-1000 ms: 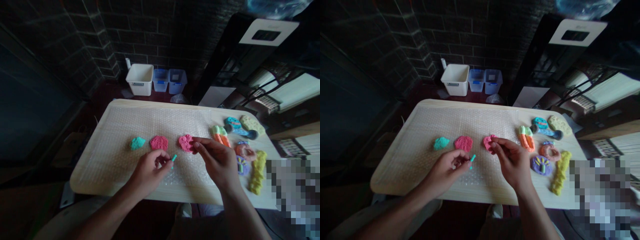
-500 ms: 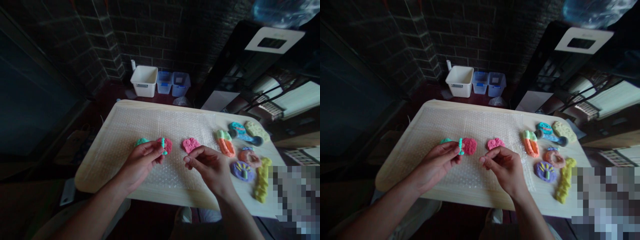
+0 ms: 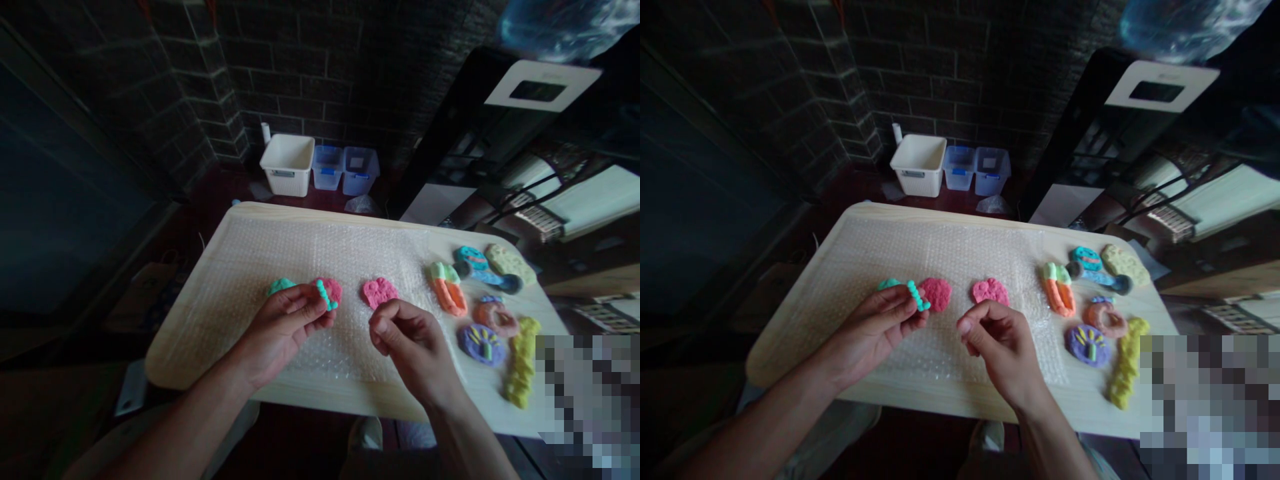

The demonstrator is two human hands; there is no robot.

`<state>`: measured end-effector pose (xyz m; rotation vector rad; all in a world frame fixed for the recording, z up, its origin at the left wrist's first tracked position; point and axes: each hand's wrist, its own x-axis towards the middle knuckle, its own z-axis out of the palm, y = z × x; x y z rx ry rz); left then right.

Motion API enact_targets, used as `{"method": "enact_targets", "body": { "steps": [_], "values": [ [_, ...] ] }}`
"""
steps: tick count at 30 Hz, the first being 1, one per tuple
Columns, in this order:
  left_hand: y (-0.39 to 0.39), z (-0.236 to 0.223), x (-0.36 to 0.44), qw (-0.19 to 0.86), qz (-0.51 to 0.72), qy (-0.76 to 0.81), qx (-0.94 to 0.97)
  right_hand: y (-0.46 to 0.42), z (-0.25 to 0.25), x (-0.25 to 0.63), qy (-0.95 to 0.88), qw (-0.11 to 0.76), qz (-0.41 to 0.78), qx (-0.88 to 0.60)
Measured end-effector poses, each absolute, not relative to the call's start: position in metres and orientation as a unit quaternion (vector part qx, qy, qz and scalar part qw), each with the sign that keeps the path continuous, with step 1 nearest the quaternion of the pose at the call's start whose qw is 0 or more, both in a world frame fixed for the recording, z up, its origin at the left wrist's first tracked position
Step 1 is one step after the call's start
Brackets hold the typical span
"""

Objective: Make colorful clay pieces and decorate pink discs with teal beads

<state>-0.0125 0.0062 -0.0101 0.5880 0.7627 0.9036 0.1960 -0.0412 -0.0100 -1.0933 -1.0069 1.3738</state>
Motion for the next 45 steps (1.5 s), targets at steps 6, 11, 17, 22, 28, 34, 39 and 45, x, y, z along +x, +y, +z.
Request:
{"method": "enact_targets", "body": {
  "steps": [6,11,17,22,28,34,39,45],
  "values": [
    [0.006,-0.011,-0.013,0.793,0.417,0.351,0.272,-0.043,-0.011,0.195,-0.404,0.532,0.594,-0.448],
    [0.005,-0.012,-0.014,0.799,0.414,0.351,0.259,-0.048,0.001,0.189,-0.402,0.494,0.651,-0.413],
    [0.006,-0.012,-0.016,0.800,0.420,0.341,0.259,-0.049,0.002,0.187,-0.389,0.497,0.682,-0.369],
    [0.007,-0.009,-0.014,0.798,0.426,0.343,0.254,-0.048,-0.003,0.188,-0.406,0.538,0.645,-0.360],
    [0.007,-0.010,-0.013,0.799,0.424,0.344,0.253,-0.049,0.000,0.187,-0.436,0.517,0.645,-0.355],
    [0.008,-0.011,-0.013,0.798,0.423,0.346,0.252,-0.051,-0.002,0.187,-0.410,0.512,0.691,-0.303],
    [0.007,-0.010,-0.014,0.797,0.430,0.341,0.253,-0.050,-0.005,0.188,-0.394,0.540,0.687,-0.284],
    [0.007,-0.010,-0.014,0.800,0.428,0.338,0.252,-0.049,0.000,0.186,-0.400,0.538,0.679,-0.300]
  ]
}}
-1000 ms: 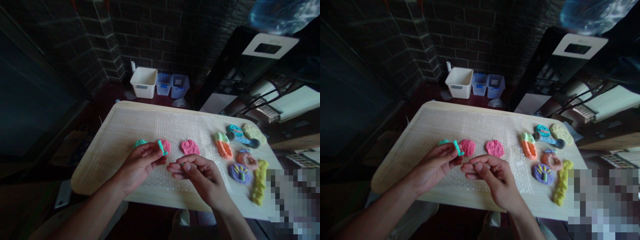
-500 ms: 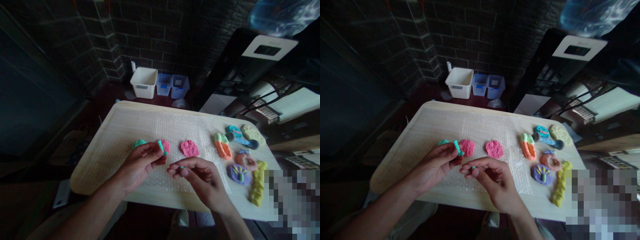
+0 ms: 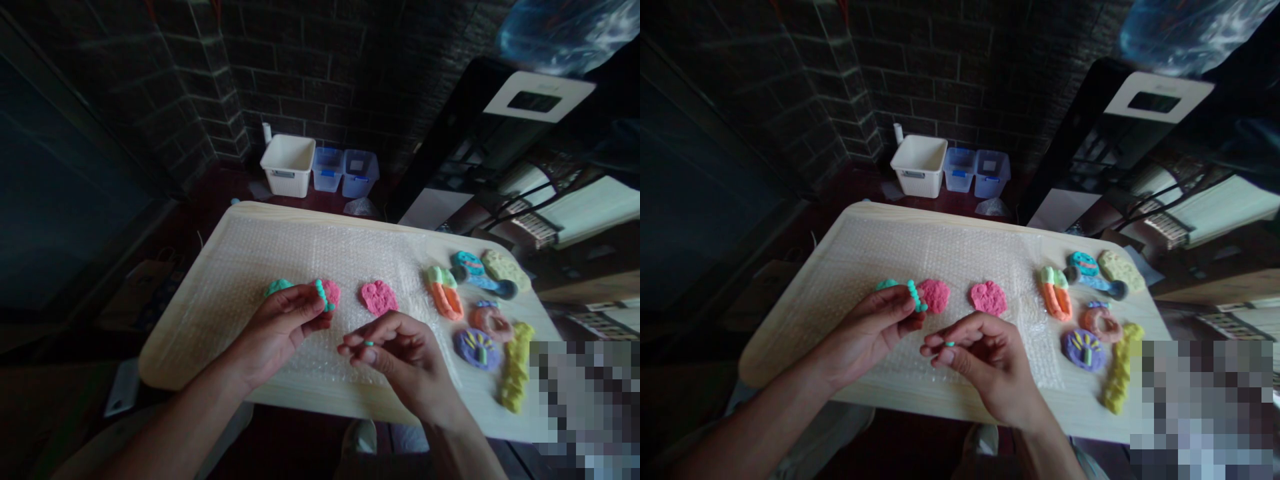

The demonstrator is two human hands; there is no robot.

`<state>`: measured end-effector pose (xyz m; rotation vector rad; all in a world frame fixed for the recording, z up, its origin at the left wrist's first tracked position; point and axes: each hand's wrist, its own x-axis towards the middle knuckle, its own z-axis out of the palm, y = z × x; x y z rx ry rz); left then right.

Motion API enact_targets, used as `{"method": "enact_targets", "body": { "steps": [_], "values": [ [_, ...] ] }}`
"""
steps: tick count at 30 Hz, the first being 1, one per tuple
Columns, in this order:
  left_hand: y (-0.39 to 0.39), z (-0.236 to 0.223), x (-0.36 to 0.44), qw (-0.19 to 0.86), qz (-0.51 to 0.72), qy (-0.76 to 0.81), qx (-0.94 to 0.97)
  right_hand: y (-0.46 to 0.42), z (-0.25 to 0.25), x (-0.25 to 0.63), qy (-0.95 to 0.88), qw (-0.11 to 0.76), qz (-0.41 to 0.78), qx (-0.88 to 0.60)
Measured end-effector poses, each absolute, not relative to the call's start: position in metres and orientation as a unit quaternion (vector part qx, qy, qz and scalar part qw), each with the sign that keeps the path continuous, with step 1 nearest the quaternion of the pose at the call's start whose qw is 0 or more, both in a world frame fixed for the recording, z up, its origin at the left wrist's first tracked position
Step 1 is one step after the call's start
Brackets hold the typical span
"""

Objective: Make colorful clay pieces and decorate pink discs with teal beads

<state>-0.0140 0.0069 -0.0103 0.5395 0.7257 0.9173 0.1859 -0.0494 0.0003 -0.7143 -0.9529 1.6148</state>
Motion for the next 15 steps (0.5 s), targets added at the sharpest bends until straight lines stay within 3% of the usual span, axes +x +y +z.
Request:
{"method": "enact_targets", "body": {
  "steps": [7,15],
  "values": [
    [0.0071,-0.0091,-0.0147,0.806,0.424,0.333,0.245,-0.0547,0.0012,0.1848,-0.382,0.502,0.722,-0.286],
    [0.0073,-0.0095,-0.0140,0.800,0.433,0.324,0.259,-0.0480,-0.0057,0.1856,-0.407,0.573,0.638,-0.314]
  ]
}}
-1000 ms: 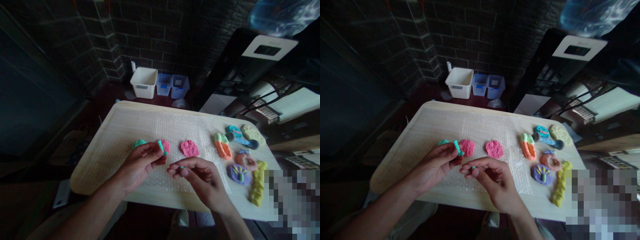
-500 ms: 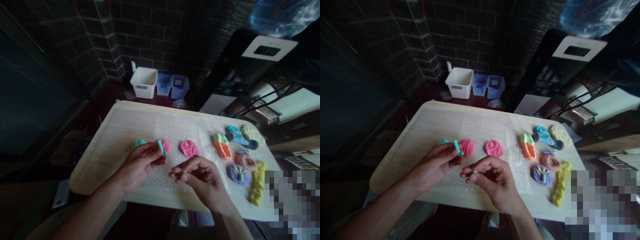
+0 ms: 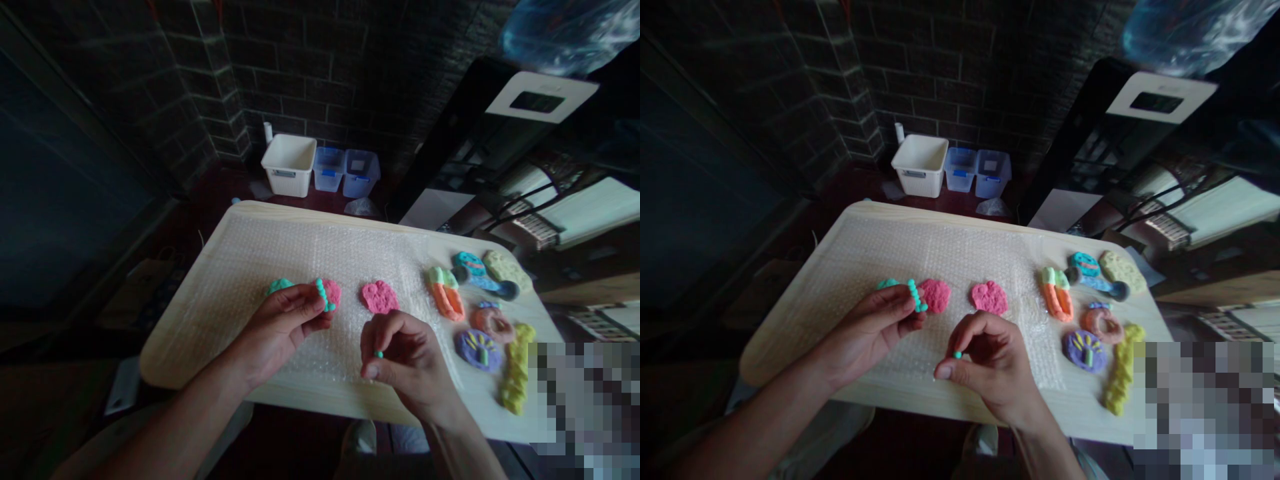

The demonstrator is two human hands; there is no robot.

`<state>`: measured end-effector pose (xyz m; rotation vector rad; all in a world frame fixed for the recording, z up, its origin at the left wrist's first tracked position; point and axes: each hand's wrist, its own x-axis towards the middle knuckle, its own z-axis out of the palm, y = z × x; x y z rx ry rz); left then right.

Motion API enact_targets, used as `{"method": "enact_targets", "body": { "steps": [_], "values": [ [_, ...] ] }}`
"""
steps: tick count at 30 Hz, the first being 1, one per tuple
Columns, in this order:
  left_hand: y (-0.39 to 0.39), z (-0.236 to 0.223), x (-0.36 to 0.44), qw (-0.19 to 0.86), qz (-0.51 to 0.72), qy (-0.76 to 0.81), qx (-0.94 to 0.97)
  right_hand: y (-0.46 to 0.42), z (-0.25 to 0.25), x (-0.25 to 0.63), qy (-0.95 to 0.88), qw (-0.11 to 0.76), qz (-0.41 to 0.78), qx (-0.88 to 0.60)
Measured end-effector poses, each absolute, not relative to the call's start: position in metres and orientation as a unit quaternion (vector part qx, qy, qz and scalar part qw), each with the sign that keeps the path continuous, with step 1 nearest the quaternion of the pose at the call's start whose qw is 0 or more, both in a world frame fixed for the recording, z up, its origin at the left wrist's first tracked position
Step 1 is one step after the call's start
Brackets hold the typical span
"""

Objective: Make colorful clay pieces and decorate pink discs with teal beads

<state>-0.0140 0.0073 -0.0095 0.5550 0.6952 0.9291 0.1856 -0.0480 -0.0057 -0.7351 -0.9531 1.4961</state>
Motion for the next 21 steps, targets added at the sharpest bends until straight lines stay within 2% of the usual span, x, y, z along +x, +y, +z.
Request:
{"method": "enact_targets", "body": {
  "steps": [11,14,21],
  "values": [
    [0.008,-0.008,-0.015,0.805,0.425,0.330,0.250,-0.056,0.005,0.185,-0.383,0.476,0.727,-0.314],
    [0.007,-0.007,-0.014,0.801,0.430,0.335,0.248,-0.056,0.004,0.184,-0.373,0.476,0.732,-0.314],
    [0.008,-0.007,-0.015,0.799,0.430,0.337,0.249,-0.053,0.001,0.182,-0.434,0.504,0.657,-0.353]
  ]
}}
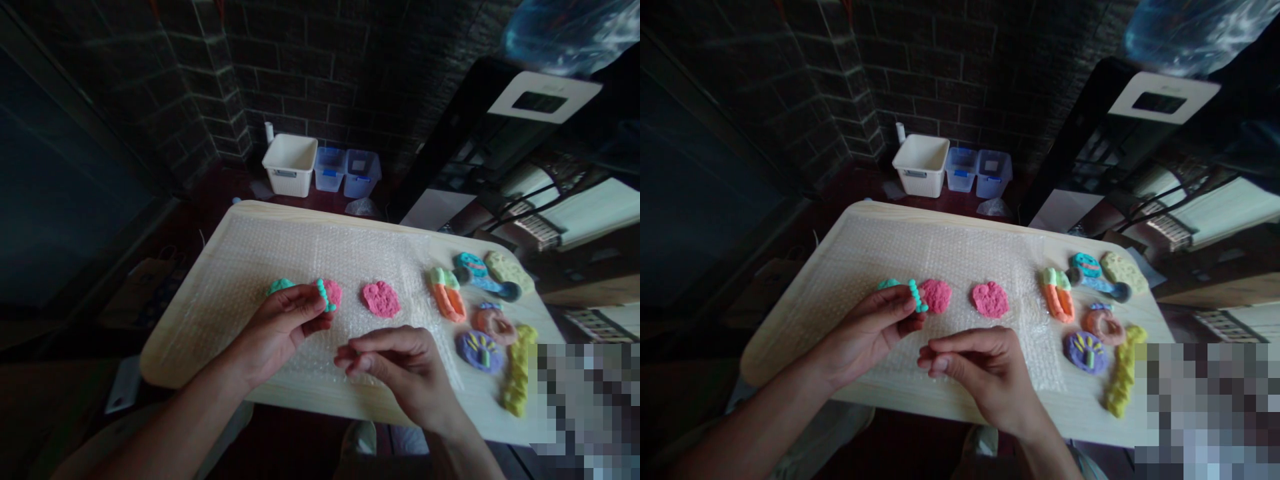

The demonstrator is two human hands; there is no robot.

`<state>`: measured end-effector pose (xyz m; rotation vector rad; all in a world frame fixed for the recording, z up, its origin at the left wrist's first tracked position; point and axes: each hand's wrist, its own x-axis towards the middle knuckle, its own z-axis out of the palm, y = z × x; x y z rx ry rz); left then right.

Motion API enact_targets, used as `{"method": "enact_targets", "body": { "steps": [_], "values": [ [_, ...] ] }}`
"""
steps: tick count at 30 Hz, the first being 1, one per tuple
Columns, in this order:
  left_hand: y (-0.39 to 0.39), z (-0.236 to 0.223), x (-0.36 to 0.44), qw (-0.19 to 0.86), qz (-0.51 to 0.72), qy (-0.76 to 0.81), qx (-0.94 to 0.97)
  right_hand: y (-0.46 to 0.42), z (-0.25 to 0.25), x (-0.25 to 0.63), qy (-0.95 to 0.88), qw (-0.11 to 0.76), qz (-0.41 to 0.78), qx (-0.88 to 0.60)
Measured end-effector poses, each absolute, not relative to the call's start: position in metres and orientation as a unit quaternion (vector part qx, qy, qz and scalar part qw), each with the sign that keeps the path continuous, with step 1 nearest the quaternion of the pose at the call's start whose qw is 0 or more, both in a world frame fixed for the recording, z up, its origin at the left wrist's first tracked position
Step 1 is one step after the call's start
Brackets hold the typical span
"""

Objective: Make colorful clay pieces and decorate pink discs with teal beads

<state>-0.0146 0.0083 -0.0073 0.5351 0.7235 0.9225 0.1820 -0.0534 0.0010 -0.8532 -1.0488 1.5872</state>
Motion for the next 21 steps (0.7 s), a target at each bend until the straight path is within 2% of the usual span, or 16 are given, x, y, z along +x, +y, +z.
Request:
{"method": "enact_targets", "body": {
  "steps": [9,16,21],
  "values": [
    [0.0075,-0.0080,-0.0148,0.804,0.425,0.329,0.255,-0.0537,0.0023,0.1816,-0.429,0.490,0.668,-0.360],
    [0.0088,-0.0089,-0.0146,0.804,0.426,0.326,0.257,-0.0488,0.0002,0.1819,-0.441,0.545,0.615,-0.361],
    [0.0082,-0.0093,-0.0156,0.804,0.421,0.333,0.256,-0.0504,0.0046,0.1811,-0.430,0.498,0.661,-0.360]
  ]
}}
